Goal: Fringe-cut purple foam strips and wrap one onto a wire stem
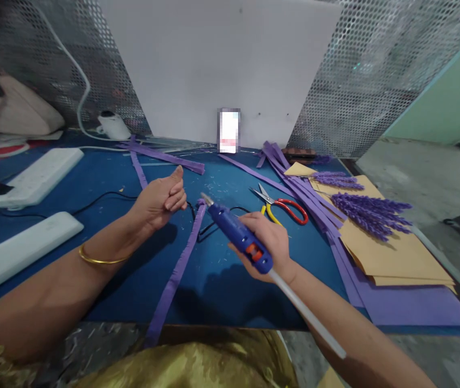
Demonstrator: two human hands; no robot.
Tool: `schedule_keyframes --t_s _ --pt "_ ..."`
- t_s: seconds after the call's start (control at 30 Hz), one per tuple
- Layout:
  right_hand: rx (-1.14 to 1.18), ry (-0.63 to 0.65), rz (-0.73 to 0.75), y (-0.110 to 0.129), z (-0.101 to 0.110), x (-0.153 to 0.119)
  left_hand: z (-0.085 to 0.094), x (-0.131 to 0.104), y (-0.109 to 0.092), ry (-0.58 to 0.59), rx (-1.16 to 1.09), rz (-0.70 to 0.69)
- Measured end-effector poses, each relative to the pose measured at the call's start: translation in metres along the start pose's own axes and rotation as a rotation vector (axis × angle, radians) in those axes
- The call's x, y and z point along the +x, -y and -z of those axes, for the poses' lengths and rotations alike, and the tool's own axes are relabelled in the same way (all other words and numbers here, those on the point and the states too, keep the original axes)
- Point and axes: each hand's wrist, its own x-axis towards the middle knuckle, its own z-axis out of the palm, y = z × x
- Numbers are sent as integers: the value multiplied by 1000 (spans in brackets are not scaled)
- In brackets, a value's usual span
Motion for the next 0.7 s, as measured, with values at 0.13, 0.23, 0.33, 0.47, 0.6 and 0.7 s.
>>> schedule_keyframes --t_s 0.13,0.23,0.33,0.47,0.6,0.7 --pt "335 -217 -382 -1 -2 6 0 -1 -3 108 120 -28" --pt "502 -354 -457 -5 1 15 1 -3 -5 191 251 -35" --pt "618 -361 -516 -5 6 23 3 -5 -4 255 530 -47" --pt "694 -302 -547 -2 7 24 2 -6 2 320 1089 -177" --pt "689 -225 -546 -3 3 19 -3 -9 9 355 1322 -269" --pt "681 -204 -528 -5 1 17 -6 -10 15 363 1357 -280"
